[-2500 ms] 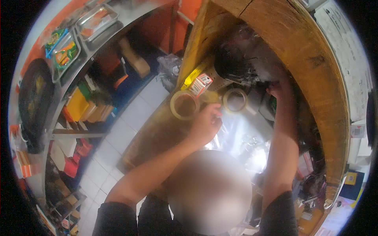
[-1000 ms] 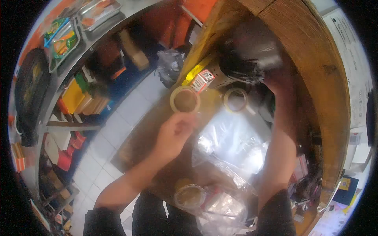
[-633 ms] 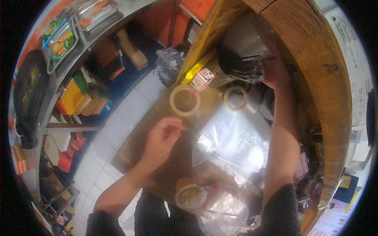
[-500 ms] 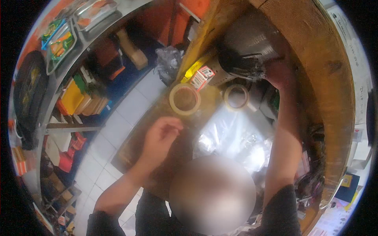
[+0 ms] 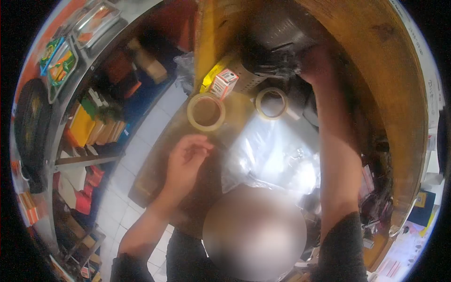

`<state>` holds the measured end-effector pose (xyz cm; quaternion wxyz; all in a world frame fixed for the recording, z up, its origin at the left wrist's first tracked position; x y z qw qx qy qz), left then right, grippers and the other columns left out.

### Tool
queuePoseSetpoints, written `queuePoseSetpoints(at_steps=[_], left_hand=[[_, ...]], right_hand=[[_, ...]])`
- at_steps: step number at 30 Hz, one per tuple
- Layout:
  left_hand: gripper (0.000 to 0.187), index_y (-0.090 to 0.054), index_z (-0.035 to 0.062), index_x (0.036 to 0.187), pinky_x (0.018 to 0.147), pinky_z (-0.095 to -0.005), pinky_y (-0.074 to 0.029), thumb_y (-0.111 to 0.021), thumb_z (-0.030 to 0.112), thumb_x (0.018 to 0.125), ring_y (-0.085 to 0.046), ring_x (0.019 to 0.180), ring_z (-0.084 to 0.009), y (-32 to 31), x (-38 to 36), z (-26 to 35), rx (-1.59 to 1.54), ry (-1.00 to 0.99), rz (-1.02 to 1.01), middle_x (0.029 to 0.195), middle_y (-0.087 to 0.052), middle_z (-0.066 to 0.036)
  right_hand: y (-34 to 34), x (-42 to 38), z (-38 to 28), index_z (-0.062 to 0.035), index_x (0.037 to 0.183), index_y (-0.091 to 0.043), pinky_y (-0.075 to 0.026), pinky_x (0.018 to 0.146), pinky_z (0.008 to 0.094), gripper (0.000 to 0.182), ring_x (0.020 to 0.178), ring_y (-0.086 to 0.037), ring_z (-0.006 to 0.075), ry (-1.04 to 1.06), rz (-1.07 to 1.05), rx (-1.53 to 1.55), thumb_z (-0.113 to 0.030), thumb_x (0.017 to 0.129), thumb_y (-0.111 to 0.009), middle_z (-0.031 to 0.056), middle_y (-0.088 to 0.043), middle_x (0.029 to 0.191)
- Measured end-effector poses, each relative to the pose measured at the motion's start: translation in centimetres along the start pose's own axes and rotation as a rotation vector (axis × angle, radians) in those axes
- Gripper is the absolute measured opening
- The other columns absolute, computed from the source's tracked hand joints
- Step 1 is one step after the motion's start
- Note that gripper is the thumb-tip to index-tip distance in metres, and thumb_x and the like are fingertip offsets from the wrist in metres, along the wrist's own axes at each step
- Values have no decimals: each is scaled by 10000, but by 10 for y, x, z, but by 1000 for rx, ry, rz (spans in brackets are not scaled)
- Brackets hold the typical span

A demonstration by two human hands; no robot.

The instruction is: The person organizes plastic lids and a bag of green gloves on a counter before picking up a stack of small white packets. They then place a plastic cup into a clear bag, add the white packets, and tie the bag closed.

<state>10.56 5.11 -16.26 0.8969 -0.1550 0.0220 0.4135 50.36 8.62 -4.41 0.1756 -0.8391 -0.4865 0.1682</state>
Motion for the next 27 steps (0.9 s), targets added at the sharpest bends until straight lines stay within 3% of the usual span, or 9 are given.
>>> queuePoseSetpoints(at_steps=[4, 8, 10, 12, 14, 16, 22, 27], left_hand=[[253, -577, 34, 1214, 917, -321, -512, -589, 32, 961, -626, 1029, -162, -2, -3, 2, -7, 13, 18, 1068, -665, -78], [252, -575, 32, 1211, 915, -319, -510, -596, 49, 961, -626, 1032, -160, 3, -6, 3, 60, -7, 35, 1070, -665, -77], [250, -578, 36, 1208, 906, -314, -507, -599, 59, 960, -627, 1015, -157, 4, -7, 3, 46, 1, 50, 1068, -667, -76], [249, -582, 39, 1206, 895, -307, -504, -601, 67, 960, -628, 996, -155, 5, -6, 6, 39, 6, 62, 1066, -669, -76], [249, -586, 41, 1205, 881, -300, -500, -602, 73, 959, -628, 973, -153, 6, -8, 7, 40, 23, 72, 1064, -672, -75], [252, -588, 43, 1207, 869, -296, -498, -601, 74, 958, -626, 952, -152, 6, -7, 7, 47, 32, 82, 1062, -675, -75], [259, -587, 39, 1215, 858, -290, -495, -599, 78, 959, -622, 923, -146, 6, -2, 6, 55, 19, 92, 1063, -679, -83], [260, -586, 31, 1214, 863, -290, -493, -597, 74, 958, -620, 920, -144, -4, 0, 8, 65, 17, 90, 1068, -680, -86]], right_hand=[[-18, -4, 6, -104, 1344, -557, -361, 1124, 459, 444, 1242, -550, 263, -28, -332, 37, -364, 991, -490, 105, -631, 1296], [-9, -8, 5, -126, 1345, -560, -359, 1120, 487, 457, 1254, -543, 272, 36, -268, -39, -403, 991, -476, 98, -621, 1315], [-1, -10, 5, -137, 1345, -561, -358, 1118, 500, 464, 1260, -539, 276, 108, -195, -231, -423, 991, -469, 95, -616, 1325], [-2, -18, -6, -148, 1345, -563, -357, 1116, 514, 471, 1267, -535, 280, 296, -81, -1087, -442, 992, -462, 92, -611, 1335], [-14, -29, -10, -159, 1346, -564, -356, 1114, 528, 478, 1273, -532, 285, 510, 101, -2383, -462, 992, -455, 88, -606, 1345], [-7, -30, 4, -170, 1346, -565, -355, 1112, 542, 485, 1279, -528, 289, 480, 44, -2657, -481, 992, -448, 85, -601, 1355], [-2, -15, 25, -204, 1347, -569, -352, 1107, 583, 508, 1298, -517, 302, 440, -5, -3002, -539, 993, -427, 75, -586, 1384], [-11, 9, 24, -192, 1322, -581, -366, 1088, 571, 491, 1273, -529, 298, 468, -23, -2836, -521, 980, -451, 77, -596, 1348]])
Point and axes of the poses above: each hand's wrist, its own x-axis towards the middle knuckle, its own y-axis out of the back of the hand, z = x × y, the point moved 8 cm from there along x, towards the middle knuckle
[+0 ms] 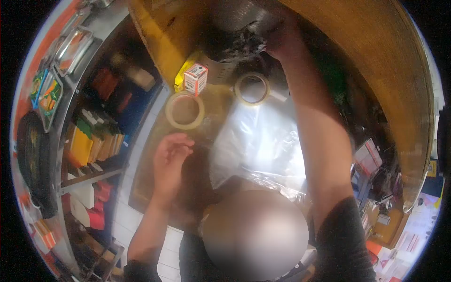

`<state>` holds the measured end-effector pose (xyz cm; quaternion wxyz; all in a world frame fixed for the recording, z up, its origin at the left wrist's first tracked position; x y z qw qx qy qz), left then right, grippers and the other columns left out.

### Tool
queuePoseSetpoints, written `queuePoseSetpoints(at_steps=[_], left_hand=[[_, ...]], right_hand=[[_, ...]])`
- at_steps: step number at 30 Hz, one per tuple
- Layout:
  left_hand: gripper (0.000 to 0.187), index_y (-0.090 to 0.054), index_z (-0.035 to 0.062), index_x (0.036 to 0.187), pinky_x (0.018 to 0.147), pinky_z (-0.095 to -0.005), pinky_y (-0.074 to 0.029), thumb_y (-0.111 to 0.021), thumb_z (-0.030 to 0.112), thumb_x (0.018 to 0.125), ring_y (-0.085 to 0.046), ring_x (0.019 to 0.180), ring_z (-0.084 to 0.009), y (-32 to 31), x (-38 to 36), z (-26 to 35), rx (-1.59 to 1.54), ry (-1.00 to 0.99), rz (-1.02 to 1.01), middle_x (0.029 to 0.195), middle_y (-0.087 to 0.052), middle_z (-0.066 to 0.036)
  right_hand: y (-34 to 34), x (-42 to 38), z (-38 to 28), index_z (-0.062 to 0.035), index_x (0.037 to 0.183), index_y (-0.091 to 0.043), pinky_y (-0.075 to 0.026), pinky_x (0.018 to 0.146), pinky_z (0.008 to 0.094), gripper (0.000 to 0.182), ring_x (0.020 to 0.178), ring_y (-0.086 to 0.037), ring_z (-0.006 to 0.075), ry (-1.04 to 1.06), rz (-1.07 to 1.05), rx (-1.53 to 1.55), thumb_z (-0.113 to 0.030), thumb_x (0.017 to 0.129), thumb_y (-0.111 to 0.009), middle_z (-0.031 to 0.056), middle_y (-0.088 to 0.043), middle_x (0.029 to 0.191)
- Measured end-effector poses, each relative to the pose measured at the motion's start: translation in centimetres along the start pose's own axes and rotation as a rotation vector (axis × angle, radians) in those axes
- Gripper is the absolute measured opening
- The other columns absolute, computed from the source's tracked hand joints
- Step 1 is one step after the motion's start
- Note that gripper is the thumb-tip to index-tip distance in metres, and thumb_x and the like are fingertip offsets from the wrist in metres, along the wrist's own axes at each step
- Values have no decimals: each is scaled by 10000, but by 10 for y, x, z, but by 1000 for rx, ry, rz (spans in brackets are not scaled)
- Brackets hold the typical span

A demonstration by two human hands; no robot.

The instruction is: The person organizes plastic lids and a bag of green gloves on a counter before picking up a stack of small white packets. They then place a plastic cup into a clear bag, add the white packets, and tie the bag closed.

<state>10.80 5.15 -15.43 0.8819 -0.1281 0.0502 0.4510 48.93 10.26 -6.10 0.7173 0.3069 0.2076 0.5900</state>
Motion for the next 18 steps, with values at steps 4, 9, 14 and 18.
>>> queuePoseSetpoints(at_steps=[4, 9, 14, 18], left_hand=[[261, -586, 27, 1214, 862, -293, -491, -598, 82, 959, -620, 922, -145, -7, -3, 4, 17, 15, 10, 1064, -682, -82], [258, -586, 28, 1212, 860, -296, -490, -593, 85, 961, -622, 921, -150, -4, -4, 3, 26, 1, 4, 1061, -681, -83], [265, -582, 27, 1217, 857, -293, -492, -589, 68, 955, -622, 916, -152, 16, -7, 7, 42, -4, 42, 1064, -676, -92], [268, -567, 27, 1223, 852, -273, -491, -581, 32, 955, -617, 907, -147, 43, -9, 4, 52, 0, 94, 1078, -664, -93]], right_hand=[[-4, 12, 7, -183, 1301, -590, -377, 1073, 561, 478, 1252, -538, 295, -14, 12, 204, -505, 969, -471, 78, -604, 1319], [-12, 17, 26, -171, 1276, -601, -391, 1054, 549, 462, 1227, -550, 292, -43, 51, 541, -486, 956, -495, 80, -613, 1283], [-30, -16, 90, -159, 1251, -612, -405, 1035, 538, 445, 1202, -562, 288, -167, 171, 867, -467, 943, -520, 82, -623, 1247], [-45, -54, 155, -150, 1230, -621, -416, 1020, 528, 432, 1181, -571, 285, -288, 234, 966, -452, 932, -539, 83, -631, 1218]])
Point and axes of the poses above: each hand's wrist, its own x-axis towards the middle knuckle, its own y-axis out of the back of the hand, z = x × y, the point moved 8 cm from there along x, towards the middle knuckle
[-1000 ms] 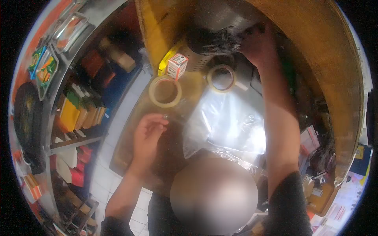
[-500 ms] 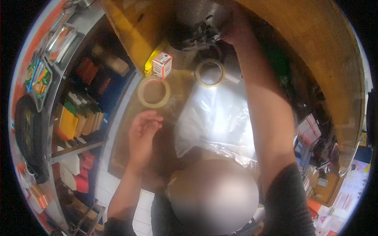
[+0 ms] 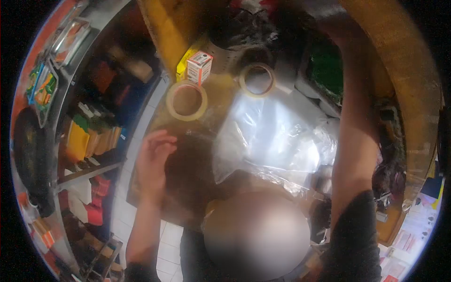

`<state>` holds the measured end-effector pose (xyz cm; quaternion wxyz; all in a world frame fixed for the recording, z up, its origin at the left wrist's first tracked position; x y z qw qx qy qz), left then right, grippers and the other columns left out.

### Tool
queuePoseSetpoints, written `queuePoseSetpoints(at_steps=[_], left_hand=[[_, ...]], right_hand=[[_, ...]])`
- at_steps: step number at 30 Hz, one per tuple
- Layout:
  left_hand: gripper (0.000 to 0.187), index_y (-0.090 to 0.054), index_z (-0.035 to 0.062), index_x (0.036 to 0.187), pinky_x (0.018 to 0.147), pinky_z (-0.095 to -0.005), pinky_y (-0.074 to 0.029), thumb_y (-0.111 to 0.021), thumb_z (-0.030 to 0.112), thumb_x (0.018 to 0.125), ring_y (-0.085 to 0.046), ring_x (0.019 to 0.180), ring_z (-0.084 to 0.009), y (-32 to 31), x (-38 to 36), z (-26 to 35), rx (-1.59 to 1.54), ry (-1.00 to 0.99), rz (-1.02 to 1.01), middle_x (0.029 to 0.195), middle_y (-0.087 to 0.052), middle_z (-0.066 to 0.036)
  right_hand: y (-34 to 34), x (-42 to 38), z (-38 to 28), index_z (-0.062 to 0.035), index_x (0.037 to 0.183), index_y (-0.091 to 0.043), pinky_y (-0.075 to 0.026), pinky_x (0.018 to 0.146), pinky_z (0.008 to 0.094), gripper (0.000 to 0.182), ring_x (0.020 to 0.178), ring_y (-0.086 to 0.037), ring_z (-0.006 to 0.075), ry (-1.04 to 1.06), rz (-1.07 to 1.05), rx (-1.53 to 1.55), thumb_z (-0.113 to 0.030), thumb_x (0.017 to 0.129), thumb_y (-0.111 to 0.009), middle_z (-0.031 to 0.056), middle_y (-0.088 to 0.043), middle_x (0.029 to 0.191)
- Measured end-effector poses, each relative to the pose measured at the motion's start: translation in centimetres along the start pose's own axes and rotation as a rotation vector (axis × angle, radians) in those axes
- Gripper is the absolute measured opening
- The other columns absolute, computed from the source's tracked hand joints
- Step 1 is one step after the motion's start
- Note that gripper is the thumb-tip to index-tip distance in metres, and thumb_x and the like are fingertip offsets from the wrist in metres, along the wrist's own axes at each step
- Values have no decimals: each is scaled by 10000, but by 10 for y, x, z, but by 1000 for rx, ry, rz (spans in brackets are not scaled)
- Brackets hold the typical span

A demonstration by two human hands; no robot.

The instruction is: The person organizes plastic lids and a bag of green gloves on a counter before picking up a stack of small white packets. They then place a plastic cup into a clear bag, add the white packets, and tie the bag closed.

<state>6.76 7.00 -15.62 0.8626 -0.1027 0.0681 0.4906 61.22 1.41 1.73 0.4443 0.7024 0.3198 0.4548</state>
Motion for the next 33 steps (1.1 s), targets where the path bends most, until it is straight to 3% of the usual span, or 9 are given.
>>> queuePoseSetpoints(at_steps=[8, 16, 20, 26, 33], left_hand=[[269, -565, 27, 1215, 823, -269, -486, -604, 43, 950, -604, 882, -136, 22, 3, -9, 12, 36, 57, 1047, -664, -77], [234, -574, 21, 1194, 815, -268, -476, -584, 71, 966, -589, 886, -130, 17, 0, -10, 69, 37, 108, 1025, -658, -63], [251, -575, 26, 1204, 824, -265, -476, -603, 107, 968, -588, 898, -123, 19, -2, -11, 65, 37, 114, 1032, -660, -60], [301, -571, 40, 1225, 840, -266, -477, -655, 151, 959, -601, 901, -125, 25, -2, -16, 35, 17, 92, 1048, -674, -64], [313, -574, 37, 1221, 830, -281, -483, -665, 189, 962, -591, 902, -134, 25, 0, -21, 1, 5, 71, 1032, -659, -67]], right_hand=[[16, -9, 22, -131, 1190, -639, -438, 990, 509, 407, 1140, -590, 280, -43, 2, 44, -422, 911, -578, 86, -647, 1161], [-60, 20, -28, -112, 1149, -657, -460, 960, 490, 383, 1100, -609, 274, 63, -335, 1, -392, 890, -617, 89, -663, 1103], [-77, 28, -28, -103, 1129, -666, -471, 945, 480, 371, 1079, -619, 271, 61, -396, -5, -376, 880, -637, 90, -670, 1074], [-67, 19, 0, -89, 1098, -680, -487, 923, 466, 354, 1049, -633, 267, 36, -335, 44, -354, 864, -666, 92, -682, 1031], [-15, -12, 54, -72, 1063, -696, -507, 896, 449, 335, 1013, -650, 262, -63, -111, 100, -327, 845, -700, 95, -696, 980]])
Point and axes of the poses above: each hand's wrist, its own x-axis towards the middle knuckle, its own y-axis out of the back of the hand, z = x × y, the point moved 8 cm from there along x, towards the middle knuckle
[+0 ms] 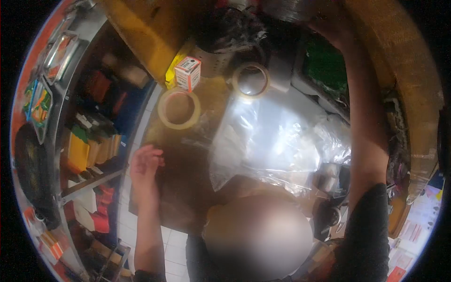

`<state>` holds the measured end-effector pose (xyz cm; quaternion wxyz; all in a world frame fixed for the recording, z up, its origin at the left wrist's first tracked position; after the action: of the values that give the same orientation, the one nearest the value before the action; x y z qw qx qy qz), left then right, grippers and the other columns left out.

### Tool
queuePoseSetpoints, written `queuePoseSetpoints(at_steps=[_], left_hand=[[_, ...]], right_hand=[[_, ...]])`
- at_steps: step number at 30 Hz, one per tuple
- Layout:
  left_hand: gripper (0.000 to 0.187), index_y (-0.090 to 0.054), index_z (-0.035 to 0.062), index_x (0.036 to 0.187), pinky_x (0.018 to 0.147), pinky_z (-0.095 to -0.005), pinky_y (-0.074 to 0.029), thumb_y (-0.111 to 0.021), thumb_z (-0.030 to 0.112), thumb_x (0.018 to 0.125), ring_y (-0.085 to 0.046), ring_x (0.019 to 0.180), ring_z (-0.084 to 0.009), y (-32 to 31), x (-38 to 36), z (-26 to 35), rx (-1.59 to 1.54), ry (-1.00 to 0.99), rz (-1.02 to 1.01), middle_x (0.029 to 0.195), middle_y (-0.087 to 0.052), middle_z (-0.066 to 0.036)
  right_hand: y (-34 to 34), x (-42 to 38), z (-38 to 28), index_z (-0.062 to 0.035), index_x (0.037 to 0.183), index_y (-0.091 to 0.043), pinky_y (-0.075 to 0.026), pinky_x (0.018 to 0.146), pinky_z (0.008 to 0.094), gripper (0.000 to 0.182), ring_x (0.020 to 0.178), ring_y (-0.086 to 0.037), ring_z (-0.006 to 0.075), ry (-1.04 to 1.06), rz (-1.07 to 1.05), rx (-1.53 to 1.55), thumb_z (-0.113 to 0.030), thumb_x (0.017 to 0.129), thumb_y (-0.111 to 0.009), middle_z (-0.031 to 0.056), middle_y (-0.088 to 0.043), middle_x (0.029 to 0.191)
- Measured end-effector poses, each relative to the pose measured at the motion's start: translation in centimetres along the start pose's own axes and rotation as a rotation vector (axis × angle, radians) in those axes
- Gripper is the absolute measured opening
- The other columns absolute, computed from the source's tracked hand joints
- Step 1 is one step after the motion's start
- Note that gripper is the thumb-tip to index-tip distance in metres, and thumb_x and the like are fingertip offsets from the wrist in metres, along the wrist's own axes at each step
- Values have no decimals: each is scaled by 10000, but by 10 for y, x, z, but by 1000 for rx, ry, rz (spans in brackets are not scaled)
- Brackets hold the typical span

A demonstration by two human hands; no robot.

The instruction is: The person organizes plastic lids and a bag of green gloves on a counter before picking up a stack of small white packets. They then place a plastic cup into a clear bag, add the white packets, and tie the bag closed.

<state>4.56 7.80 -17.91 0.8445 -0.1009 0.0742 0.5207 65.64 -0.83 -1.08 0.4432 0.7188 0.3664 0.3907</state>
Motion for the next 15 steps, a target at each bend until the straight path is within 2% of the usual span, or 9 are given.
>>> queuePoseSetpoints(at_steps=[4, 6, 12, 15], left_hand=[[367, -556, 38, 1251, 834, -280, -476, -689, 196, 947, -594, 917, -136, 0, 1, -1, 10, -5, -13, 1061, -668, -71], [354, -560, 36, 1244, 832, -279, -475, -680, 199, 954, -592, 919, -134, 0, 2, -1, 45, -21, -12, 1055, -667, -70], [297, -575, 33, 1212, 809, -270, -477, -660, 173, 963, -587, 894, -127, 0, -5, -4, 173, -96, 25, 1021, -666, -69], [268, -580, 30, 1194, 780, -267, -483, -651, 147, 963, -586, 863, -130, -3, -8, -4, 187, -125, 43, 998, -665, -70]], right_hand=[[24, -23, 35, -63, 1042, -705, -518, 881, 440, 324, 993, -659, 259, -96, 164, -1, -312, 835, -719, 96, -704, 952], [22, -31, 44, -58, 1032, -709, -523, 874, 435, 319, 982, -664, 257, -118, 176, 0, -304, 830, -729, 97, -708, 937], [-37, -12, 24, -44, 1002, -723, -540, 851, 421, 305, 952, -678, 253, -18, -26, 65, -281, 814, -759, 99, -719, 894], [-51, 10, 35, -37, 986, -730, -548, 840, 414, 298, 937, -686, 251, -36, -125, 120, -270, 806, -773, 100, -725, 872]])
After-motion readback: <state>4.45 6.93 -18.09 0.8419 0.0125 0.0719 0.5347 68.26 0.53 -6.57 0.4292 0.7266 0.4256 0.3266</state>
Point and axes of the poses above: each hand's wrist, its own x-axis towards the middle knuckle, its own y-axis out of the back of the hand, z = x × y, the point moved 8 cm from there along x, towards the middle knuckle
